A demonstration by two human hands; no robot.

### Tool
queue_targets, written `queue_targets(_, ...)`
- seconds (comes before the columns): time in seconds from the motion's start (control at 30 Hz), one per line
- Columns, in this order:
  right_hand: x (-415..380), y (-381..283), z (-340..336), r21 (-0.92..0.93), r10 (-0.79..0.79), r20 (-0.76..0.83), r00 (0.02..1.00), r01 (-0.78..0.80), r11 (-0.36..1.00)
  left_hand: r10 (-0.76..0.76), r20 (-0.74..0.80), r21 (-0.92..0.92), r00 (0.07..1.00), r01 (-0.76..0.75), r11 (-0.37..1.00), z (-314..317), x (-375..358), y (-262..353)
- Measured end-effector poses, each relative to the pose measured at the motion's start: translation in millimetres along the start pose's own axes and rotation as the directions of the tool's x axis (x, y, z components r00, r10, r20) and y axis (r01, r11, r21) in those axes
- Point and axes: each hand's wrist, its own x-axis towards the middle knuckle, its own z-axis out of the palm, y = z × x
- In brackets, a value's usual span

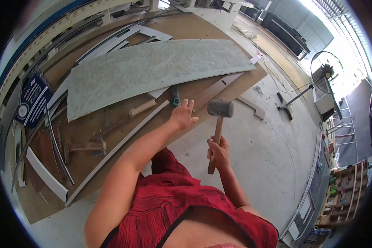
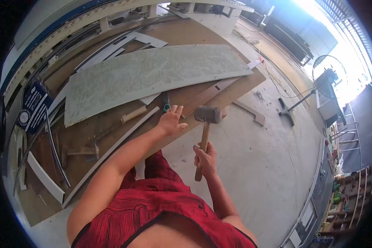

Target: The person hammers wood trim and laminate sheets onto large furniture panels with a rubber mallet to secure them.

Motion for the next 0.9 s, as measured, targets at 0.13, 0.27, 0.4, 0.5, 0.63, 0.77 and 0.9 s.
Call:
queue_targets(0.13, -8.9, 6.6, -25.9, -0.037, 0.004, -0.095, 0.995, -0.008, 0.999, -0.166, 0.121, 0.194, 0.979, 0.14, 0.971, 12.9, 27.2, 15.2)
queue_targets(0.27, -12.8, 9.5, -43.9, 0.01, 0.025, -0.144, 0.989, -0.024, 1.0, -0.263, 0.155, 0.212, 0.952, 0.228, 0.95, 20.3, 46.8, 15.4)
queue_targets(0.4, -11.5, 9.5, -53.6, 0.06, 0.034, -0.161, 0.986, -0.025, 0.998, -0.198, 0.158, 0.154, 0.967, 0.174, 0.973, 23.2, 56.6, 9.2)
queue_targets(0.5, -7.7, 9.1, -57.5, 0.059, 0.04, -0.176, 0.984, -0.03, 0.998, -0.134, 0.181, 0.094, 0.974, 0.118, 0.988, 12.8, 61.9, 8.6)
queue_targets(0.63, -8.4, 7.8, -62.1, 0.091, 0.03, -0.186, 0.982, -0.013, 0.996, -0.107, 0.198, -0.036, 0.974, 0.116, 0.993, -8.0, 76.7, 16.2)
queue_targets(0.77, -9.8, 1.5, -65.4, 0.118, -0.003, -0.202, 0.979, 0.027, 0.993, -0.142, 0.403, -0.344, 0.904, 0.294, 0.892, -17.9, 90.4, 25.0)
queue_targets(0.9, -9.6, -5.2, -71.6, 0.098, -0.065, -0.229, 0.971, 0.089, 0.991, 0.071, 0.73, -0.683, 0.68, 0.723, 0.101, 38.9, 86.6, 45.0)
